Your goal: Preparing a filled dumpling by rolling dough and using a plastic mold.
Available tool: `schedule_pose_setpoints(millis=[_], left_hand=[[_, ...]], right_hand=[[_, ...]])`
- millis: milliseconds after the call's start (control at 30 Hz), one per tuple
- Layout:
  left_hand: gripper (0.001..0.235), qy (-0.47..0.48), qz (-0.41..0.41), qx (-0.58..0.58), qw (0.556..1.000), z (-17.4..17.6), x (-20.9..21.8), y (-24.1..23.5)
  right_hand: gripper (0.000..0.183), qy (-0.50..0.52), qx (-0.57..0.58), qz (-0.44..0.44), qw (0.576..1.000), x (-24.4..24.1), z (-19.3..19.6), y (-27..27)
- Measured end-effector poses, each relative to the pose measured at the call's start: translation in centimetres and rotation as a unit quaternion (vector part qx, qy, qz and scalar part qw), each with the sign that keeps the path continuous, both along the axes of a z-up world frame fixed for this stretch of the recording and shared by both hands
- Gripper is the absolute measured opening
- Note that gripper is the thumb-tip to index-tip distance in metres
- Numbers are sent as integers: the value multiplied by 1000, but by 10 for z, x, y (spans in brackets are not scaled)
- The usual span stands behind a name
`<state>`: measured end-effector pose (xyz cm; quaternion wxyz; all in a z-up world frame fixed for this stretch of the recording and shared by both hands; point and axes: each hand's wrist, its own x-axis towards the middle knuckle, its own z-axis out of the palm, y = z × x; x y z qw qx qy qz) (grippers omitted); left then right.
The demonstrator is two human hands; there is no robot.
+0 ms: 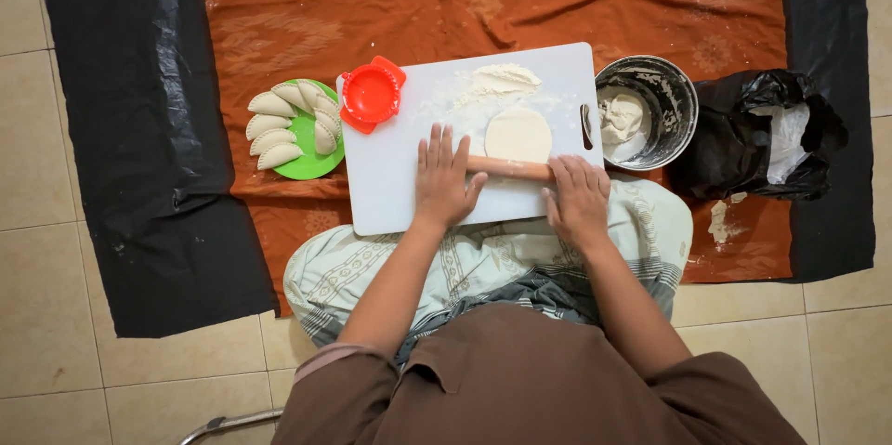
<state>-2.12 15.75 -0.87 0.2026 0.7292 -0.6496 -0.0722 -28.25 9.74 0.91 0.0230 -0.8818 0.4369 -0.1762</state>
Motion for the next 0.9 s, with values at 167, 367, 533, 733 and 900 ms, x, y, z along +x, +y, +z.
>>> schedule_pose_setpoints(millis=[167,367,533,733,900], left_hand=[[62,116,49,-103,987,2,0,9],[41,168,106,-194,961,-18,-22,-14],[71,36,51,117,991,32,-67,-70],[76,51,84,250,963,38,-74,-105],[30,68,69,212,973,33,-60,-112]], right_hand=[[58,-30,-15,61,998,-21,-25,-34],[55,-112,-9,-22,993,-44,-9,-49],[47,-178,-20,-59,982,-44,8,-49],[46,-214,-33,-50,975,-44,10,-45],[46,-244,-18,-59,968,-48,14,-45]])
